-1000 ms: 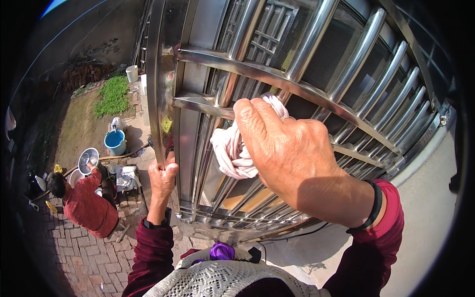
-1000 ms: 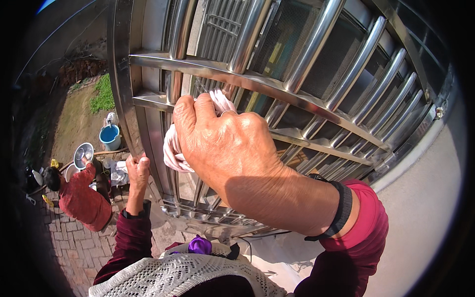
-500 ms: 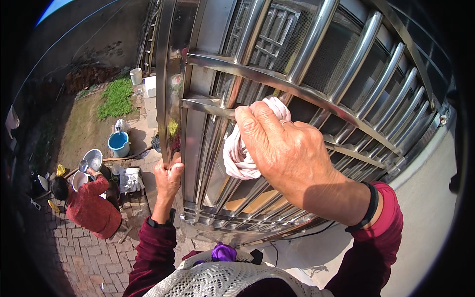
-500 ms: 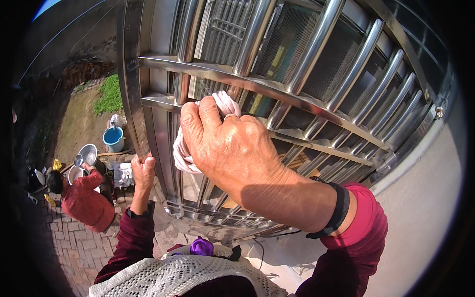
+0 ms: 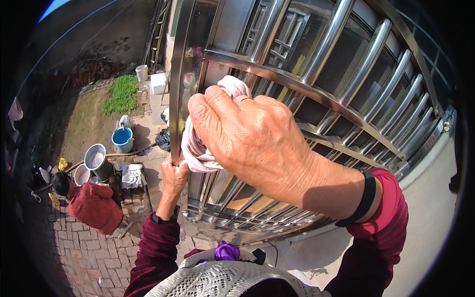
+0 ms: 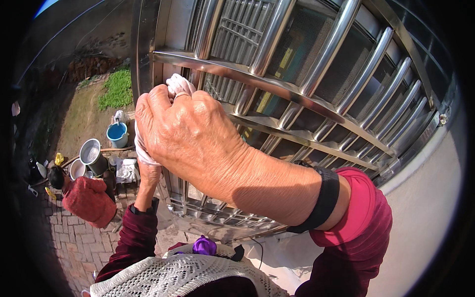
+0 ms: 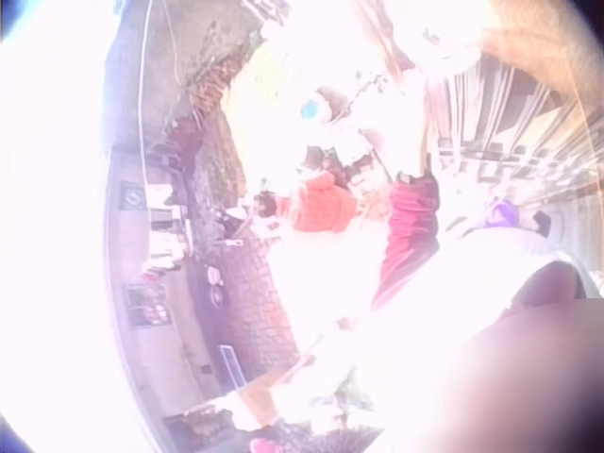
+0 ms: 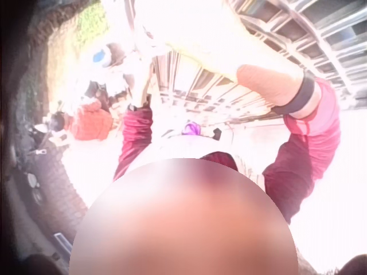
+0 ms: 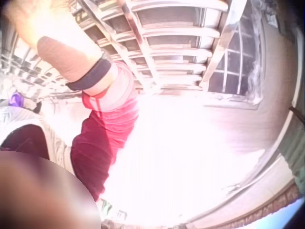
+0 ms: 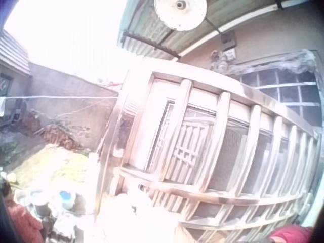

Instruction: The person wipes the vertical and horizontal bars of a stainless steel security gate with a white cloth. They move the cloth along the bars, occasionally repositioning their hands to reach different sections. The person continues wiping the gate throughout the clip.

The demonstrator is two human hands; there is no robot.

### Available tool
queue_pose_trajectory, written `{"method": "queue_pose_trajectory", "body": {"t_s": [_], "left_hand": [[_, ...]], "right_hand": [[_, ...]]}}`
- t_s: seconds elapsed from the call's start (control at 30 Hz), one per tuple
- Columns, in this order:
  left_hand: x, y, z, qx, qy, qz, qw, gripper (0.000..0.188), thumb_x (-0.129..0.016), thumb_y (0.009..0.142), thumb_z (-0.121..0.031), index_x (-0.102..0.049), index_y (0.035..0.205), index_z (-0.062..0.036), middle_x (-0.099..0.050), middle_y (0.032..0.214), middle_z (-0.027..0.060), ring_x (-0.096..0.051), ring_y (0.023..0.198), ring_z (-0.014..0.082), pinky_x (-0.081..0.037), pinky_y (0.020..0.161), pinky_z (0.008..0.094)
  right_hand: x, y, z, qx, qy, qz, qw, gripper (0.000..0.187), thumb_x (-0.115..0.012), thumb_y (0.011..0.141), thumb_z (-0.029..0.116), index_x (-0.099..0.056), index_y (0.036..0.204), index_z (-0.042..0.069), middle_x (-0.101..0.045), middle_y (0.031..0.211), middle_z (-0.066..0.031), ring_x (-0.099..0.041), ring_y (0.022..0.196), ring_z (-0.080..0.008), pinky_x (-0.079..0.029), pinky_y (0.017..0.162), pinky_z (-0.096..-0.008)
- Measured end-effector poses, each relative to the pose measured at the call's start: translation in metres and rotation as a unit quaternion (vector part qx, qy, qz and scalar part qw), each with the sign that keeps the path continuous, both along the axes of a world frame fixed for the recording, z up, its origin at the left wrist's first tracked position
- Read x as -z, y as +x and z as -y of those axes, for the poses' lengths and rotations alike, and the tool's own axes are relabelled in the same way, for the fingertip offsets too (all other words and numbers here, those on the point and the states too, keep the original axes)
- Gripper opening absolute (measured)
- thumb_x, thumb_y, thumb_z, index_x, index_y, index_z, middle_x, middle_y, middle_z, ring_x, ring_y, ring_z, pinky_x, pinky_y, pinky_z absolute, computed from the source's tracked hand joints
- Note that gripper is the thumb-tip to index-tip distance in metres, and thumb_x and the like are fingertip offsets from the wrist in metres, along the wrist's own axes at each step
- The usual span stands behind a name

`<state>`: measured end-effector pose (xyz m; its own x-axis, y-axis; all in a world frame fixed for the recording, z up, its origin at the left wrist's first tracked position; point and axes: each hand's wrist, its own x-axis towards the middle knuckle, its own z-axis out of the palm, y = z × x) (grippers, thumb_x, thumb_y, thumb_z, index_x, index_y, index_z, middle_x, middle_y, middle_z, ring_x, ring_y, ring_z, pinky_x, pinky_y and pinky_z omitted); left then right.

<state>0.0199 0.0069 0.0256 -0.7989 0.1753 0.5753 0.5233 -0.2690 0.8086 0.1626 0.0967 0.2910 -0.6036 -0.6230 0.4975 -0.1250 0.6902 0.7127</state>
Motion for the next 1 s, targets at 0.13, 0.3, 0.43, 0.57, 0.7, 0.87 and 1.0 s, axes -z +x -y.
{"method": "queue_pose_trajectory", "body": {"t_s": [0.13, 0.3, 0.43, 0.57, 0.7, 0.87, 1.0], "left_hand": [[0.004, -0.007, 0.002, 0.02, -0.028, 0.01, 0.999, 0.068, -0.07, 0.084, -0.065, -0.062, 0.085, 0.0027, -0.054, 0.067, 0.0017, -0.05, 0.066, 0.0119, -0.045, 0.062, 0.0322], [0.002, 0.0, 0.004, -0.001, -0.038, 0.001, 0.999, 0.064, -0.071, 0.085, -0.06, -0.064, 0.084, 0.0027, -0.053, 0.067, 0.0013, -0.051, 0.064, 0.0121, -0.045, 0.061, 0.0315], [-0.002, 0.002, 0.004, -0.002, -0.031, -0.019, 0.999, 0.063, -0.072, 0.085, -0.059, -0.066, 0.092, 0.0029, -0.053, 0.068, 0.0009, -0.05, 0.065, 0.0109, -0.044, 0.062, 0.0302], [-0.002, -0.001, -0.001, 0.018, -0.016, 0.011, 1.0, 0.063, -0.071, 0.085, -0.06, -0.064, 0.092, 0.0019, -0.055, 0.069, 0.0009, -0.049, 0.066, 0.011, -0.044, 0.062, 0.0305], [0.0, -0.001, 0.003, 0.038, -0.03, 0.039, 0.998, 0.067, -0.069, 0.085, -0.064, -0.064, 0.089, 0.0025, -0.055, 0.068, 0.0012, -0.051, 0.067, 0.0117, -0.045, 0.064, 0.0318], [-0.005, 0.004, 0.009, 0.014, -0.057, 0.015, 0.998, 0.063, -0.071, 0.085, -0.059, -0.066, 0.09, 0.0037, -0.058, 0.069, 0.0042, -0.054, 0.067, 0.012, -0.046, 0.063, 0.031], [-0.009, 0.006, 0.007, 0.015, -0.041, 0.015, 0.999, 0.062, -0.072, 0.085, -0.058, -0.066, 0.09, 0.0043, -0.059, 0.07, 0.0044, -0.054, 0.067, 0.012, -0.047, 0.063, 0.0308]], "right_hand": [[0.003, -0.004, 0.014, 0.147, 0.008, 0.051, 0.988, 0.037, -0.069, 0.077, 0.019, -0.065, 0.103, -0.007, -0.063, 0.089, -0.0127, -0.063, 0.071, -0.0135, -0.051, 0.049, -0.0255], [-0.005, 0.019, 0.012, 0.173, 0.087, 0.073, 0.978, 0.046, -0.071, 0.076, 0.019, -0.061, 0.11, -0.011, -0.061, 0.096, -0.0146, -0.065, 0.074, -0.0144, -0.054, 0.048, -0.0287], [0.0, 0.001, 0.008, 0.144, -0.046, 0.104, 0.983, 0.048, -0.067, 0.079, 0.008, -0.051, 0.121, -0.009, -0.058, 0.1, -0.016, -0.067, 0.066, -0.021, -0.054, 0.05, -0.0299], [0.005, -0.013, 0.009, 0.053, -0.104, 0.113, 0.987, 0.054, -0.069, 0.076, 0.004, -0.048, 0.124, -0.009, -0.057, 0.096, -0.0159, -0.068, 0.071, -0.0276, -0.056, 0.054, -0.0337], [-0.004, -0.008, 0.005, 0.077, -0.061, 0.105, 0.99, 0.055, -0.069, 0.075, 0.003, -0.049, 0.126, -0.007, -0.057, 0.091, -0.0142, -0.068, 0.07, -0.0267, -0.055, 0.056, -0.0338], [-0.014, 0.01, -0.005, 0.07, -0.038, 0.13, 0.988, 0.045, -0.064, 0.08, 0.003, -0.051, 0.121, -0.004, -0.057, 0.09, -0.0133, -0.068, 0.068, -0.0237, -0.054, 0.054, -0.0318], [-0.009, 0.013, -0.001, 0.097, 0.001, 0.09, 0.991, 0.039, -0.065, 0.078, 0.003, -0.056, 0.115, -0.005, -0.061, 0.095, -0.0139, -0.068, 0.069, -0.0194, -0.055, 0.057, -0.0293]]}}
